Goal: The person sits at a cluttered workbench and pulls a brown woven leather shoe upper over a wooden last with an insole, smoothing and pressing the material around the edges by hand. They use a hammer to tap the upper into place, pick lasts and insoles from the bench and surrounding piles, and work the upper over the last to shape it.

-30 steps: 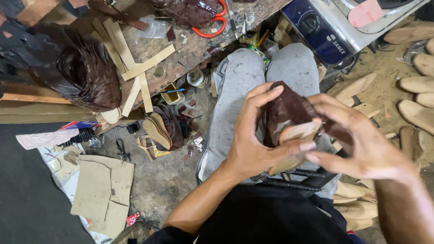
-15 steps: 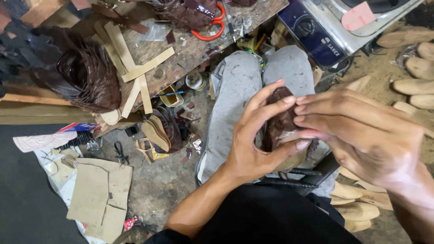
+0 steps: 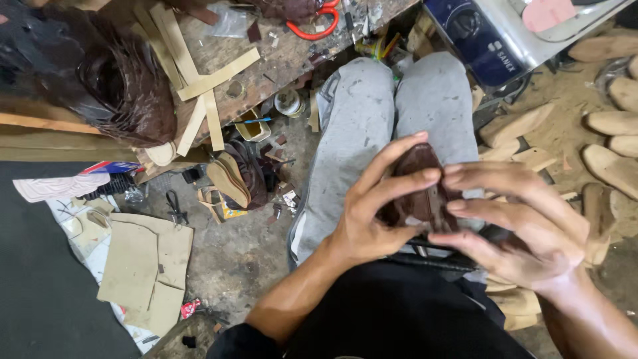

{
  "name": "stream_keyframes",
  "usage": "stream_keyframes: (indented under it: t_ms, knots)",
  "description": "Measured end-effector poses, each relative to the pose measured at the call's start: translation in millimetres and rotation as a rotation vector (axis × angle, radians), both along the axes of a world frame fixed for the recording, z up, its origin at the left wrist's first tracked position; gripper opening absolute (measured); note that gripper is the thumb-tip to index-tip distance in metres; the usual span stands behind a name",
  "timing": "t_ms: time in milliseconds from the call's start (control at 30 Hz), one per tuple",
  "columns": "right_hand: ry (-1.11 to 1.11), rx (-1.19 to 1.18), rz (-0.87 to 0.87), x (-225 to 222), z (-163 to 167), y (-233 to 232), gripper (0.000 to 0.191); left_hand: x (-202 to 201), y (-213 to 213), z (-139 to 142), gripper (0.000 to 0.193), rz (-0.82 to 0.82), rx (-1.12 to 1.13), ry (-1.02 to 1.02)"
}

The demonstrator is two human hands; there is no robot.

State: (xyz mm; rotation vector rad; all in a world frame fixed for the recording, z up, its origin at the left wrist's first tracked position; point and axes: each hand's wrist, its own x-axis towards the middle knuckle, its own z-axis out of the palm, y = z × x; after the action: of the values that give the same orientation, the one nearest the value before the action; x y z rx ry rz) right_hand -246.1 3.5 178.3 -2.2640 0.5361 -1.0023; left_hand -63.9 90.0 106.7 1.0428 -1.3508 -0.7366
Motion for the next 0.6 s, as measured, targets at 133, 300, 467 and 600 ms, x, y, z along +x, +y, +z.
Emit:
stream_keyframes:
  t_ms: [133,300,467,600]
  knots:
    - [0.025,-0.039,0.024,-5.4,-11.0,10.7,0.039,1.1,5.3,-8.4,0.061,-0.013,-0.108,-0.014]
    - [0.015,-0.122,0.013,-26.5,-19.0,36.5,0.024,-5.7,26.7,-12.5,0.057,-0.075,-0.128,-0.031]
    - [0.169,-0.174,0.195,-59.1,-29.3,50.5,0.026,-8.4,44.2,-14.9,0.049,-0.084,-0.176,-0.106]
    - [0.205,-0.154,0.210,-47.9,-15.2,49.5,0.029,-3.2,45.0,-9.0,0.051,-0.141,-0.149,-0.112]
